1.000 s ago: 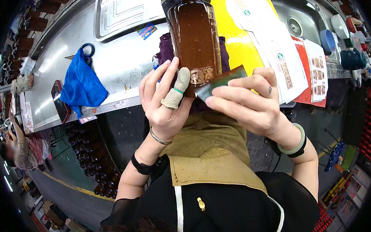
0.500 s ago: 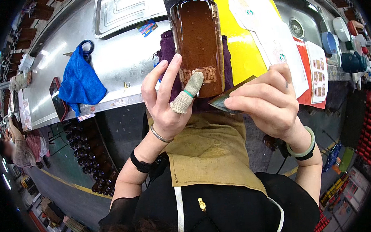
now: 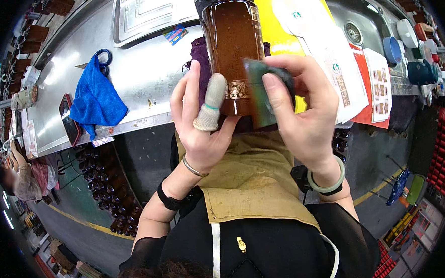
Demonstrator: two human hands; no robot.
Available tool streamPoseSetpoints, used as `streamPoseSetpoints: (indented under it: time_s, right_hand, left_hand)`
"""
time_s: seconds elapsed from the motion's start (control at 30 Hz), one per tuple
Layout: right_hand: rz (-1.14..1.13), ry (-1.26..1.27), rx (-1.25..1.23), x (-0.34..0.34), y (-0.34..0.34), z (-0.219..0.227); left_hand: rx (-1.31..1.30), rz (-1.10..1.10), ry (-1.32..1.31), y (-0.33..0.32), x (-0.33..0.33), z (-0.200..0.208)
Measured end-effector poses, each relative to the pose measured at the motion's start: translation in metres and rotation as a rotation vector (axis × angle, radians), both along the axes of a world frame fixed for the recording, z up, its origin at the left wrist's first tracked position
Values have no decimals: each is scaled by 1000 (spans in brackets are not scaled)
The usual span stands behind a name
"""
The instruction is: Applying decorative labels and security seals to glass liquor bottles using a scraper for precision.
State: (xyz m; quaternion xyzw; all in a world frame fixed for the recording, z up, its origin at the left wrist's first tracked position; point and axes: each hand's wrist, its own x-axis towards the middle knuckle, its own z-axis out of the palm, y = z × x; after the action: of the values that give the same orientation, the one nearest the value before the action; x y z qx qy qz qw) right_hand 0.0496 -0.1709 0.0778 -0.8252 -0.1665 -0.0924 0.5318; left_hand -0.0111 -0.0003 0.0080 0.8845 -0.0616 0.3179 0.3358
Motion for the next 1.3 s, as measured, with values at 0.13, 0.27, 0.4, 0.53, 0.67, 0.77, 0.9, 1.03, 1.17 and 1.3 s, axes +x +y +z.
streamPoseSetpoints:
  time_s: [0.13, 0.27, 0.4, 0.53, 0.67, 0.77, 0.9, 1.03, 1.17, 1.3]
  right_hand:
    - [8, -86, -169, -4, 11, -4]
    - [-184, -140, -272, 13, -21, -3]
    - [71, -257, -166, 19, -20, -5]
    - [402, -289, -326, 43, -8, 13]
    - [187, -792, -318, 124, 2, 13]
    - [273, -962, -431, 122, -4, 6]
    - [684, -698, -317, 59, -11, 4]
    - [382, -687, -246, 122, 4, -2]
    - [317, -916, -422, 137, -8, 9]
    - [888, -772, -198, 61, -19, -6]
  left_hand:
    - [-52, -62, 61, 5, 12, -4]
    - [-39, -85, 68, 10, 9, -7]
    - [-47, -135, 100, 13, 8, -16]
    - [-16, -153, 152, 18, 6, -13]
    - [-94, -138, 164, 14, 10, -8]
    - [-244, -65, 131, 6, 10, -9]
    - [-191, -107, 140, 10, 10, -8]
    - [-182, -142, 175, 15, 8, -14]
    - [-162, -184, 252, 24, 7, -17]
    - [-120, -254, 288, 30, 7, -23]
